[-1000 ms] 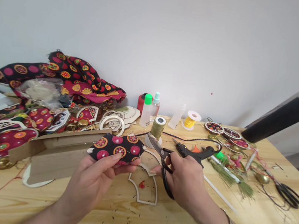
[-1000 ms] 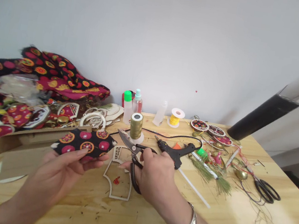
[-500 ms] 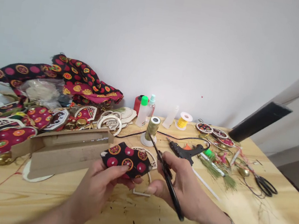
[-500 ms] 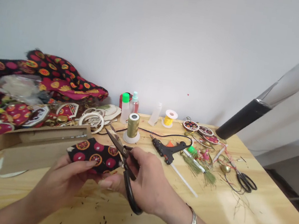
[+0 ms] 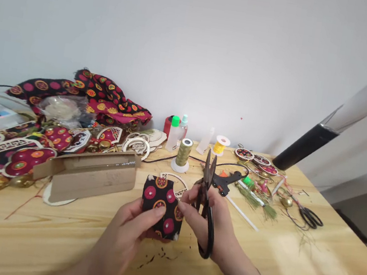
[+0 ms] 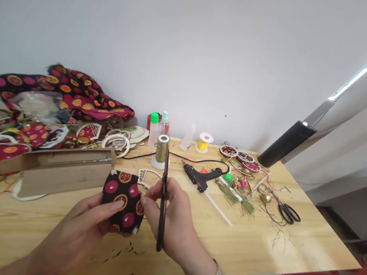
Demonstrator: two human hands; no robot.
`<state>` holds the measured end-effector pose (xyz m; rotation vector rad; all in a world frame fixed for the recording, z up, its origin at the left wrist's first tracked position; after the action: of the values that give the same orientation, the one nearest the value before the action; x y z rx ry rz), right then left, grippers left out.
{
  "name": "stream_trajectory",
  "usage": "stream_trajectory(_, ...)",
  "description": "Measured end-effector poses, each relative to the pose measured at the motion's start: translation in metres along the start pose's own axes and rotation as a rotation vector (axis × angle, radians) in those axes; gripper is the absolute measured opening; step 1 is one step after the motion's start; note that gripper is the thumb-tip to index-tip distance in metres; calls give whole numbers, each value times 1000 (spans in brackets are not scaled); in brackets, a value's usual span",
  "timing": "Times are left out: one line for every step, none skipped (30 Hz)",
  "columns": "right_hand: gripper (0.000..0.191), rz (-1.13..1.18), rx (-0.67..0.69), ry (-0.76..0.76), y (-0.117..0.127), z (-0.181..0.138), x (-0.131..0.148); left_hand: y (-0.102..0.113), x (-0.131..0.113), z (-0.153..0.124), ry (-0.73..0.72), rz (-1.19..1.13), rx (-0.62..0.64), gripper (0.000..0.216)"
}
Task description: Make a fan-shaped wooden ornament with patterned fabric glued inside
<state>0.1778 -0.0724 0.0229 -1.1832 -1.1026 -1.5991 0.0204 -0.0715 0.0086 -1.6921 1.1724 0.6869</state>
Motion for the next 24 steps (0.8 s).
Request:
stream_trajectory(11, -2, -10, -6, 0, 0, -1, -1, 1, -1, 9, 0, -7, 22)
stream_trajectory(10, -22, -21, -3, 0, -1, -2, -2, 2, -2, 14, 0, -17, 22)
stream_trajectory(8, -57, -36, 11, 0, -1, -3, -2, 3, -2, 13, 0, -26, 22)
stream_trajectory(5, -100, -58, 26, 2, -1, -5, -3, 3, -3, 8, -1, -35, 21)
stream_trajectory(3, -144, -80, 43, 3, -1, -6, -2, 3, -3, -1, -8, -47, 19)
stream_trajectory(2, -186, -99, 61, 5, -1, -7, -2, 2, -3, -10, -19, -63, 19)
stream_trajectory(2, -226, -108, 77, 7, -2, -8, -1, 1, -2, -18, -32, -83, 19)
stream_trajectory(4, -272, -101, 91, 9, -3, -8, 0, 0, -2, -26, -47, -108, 19)
stream_trajectory(8, -327, -86, 103, 11, -5, -8, 1, -1, -2, -34, -63, -133, 19)
stream_trajectory(14, -396, -64, 112, 13, -7, -8, 3, -3, -1, -42, -81, -156, 18)
stream_trajectory(20, -477, -38, 120, 15, -9, -7, 4, -4, -1, -50, -99, -173, 18)
stream_trajectory(25, -566, -17, 130, 16, -11, -7, 5, -5, 0, -57, -114, -187, 18)
stream_trajectory(28, -653, -5, 149, 17, -13, -7, 6, -6, 1, -63, -125, -198, 18)
stream_trajectory(29, -734, -4, 180, 17, -15, -7, 7, -7, 1, -69, -131, -205, 18)
stream_trajectory(31, -804, -14, 224, 18, -17, -8, 7, -7, 2, -77, -133, -208, 18)
stream_trajectory(31, -863, -34, 277, 17, -18, -9, 7, -8, 3, -82, -131, -209, 18)
stream_trajectory(32, -908, -60, 334, 17, -19, -10, 7, -8, 5, -87, -129, -209, 18)
stream_trajectory(32, -944, -88, 389, 16, -20, -11, 7, -8, 6, -89, -128, -210, 18)
stream_trajectory(32, -972, -116, 440, 16, -20, -13, 6, -7, 8, -91, -129, -215, 18)
stream_trajectory(32, -995, -144, 487, 15, -20, -14, 5, -7, 10, -90, -130, -223, 18)
stream_trajectory(32, -1013, -169, 527, 14, -20, -16, 4, -6, 12, -89, -131, -230, 19)
stream_trajectory(33, -1026, -190, 560, 13, -19, -17, 3, -6, 13, -86, -130, -234, 19)
stream_trajectory(33, -1036, -207, 588, 12, -17, -18, 2, -5, 15, -82, -125, -233, 20)
stream_trajectory(33, -1041, -223, 609, 12, -16, -19, 1, -5, 17, -76, -117, -228, 20)
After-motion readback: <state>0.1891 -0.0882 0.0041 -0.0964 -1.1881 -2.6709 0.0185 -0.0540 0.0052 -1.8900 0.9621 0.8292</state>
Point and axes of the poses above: each hand's wrist, its own z-axis towards the middle knuckle, its own y-axis out of the back of the hand, x = y × z, the point moved 1 cm from there along z, towards the middle knuckle, and after that the axes turned 14 degrees about -x, right-handed, at the moved point
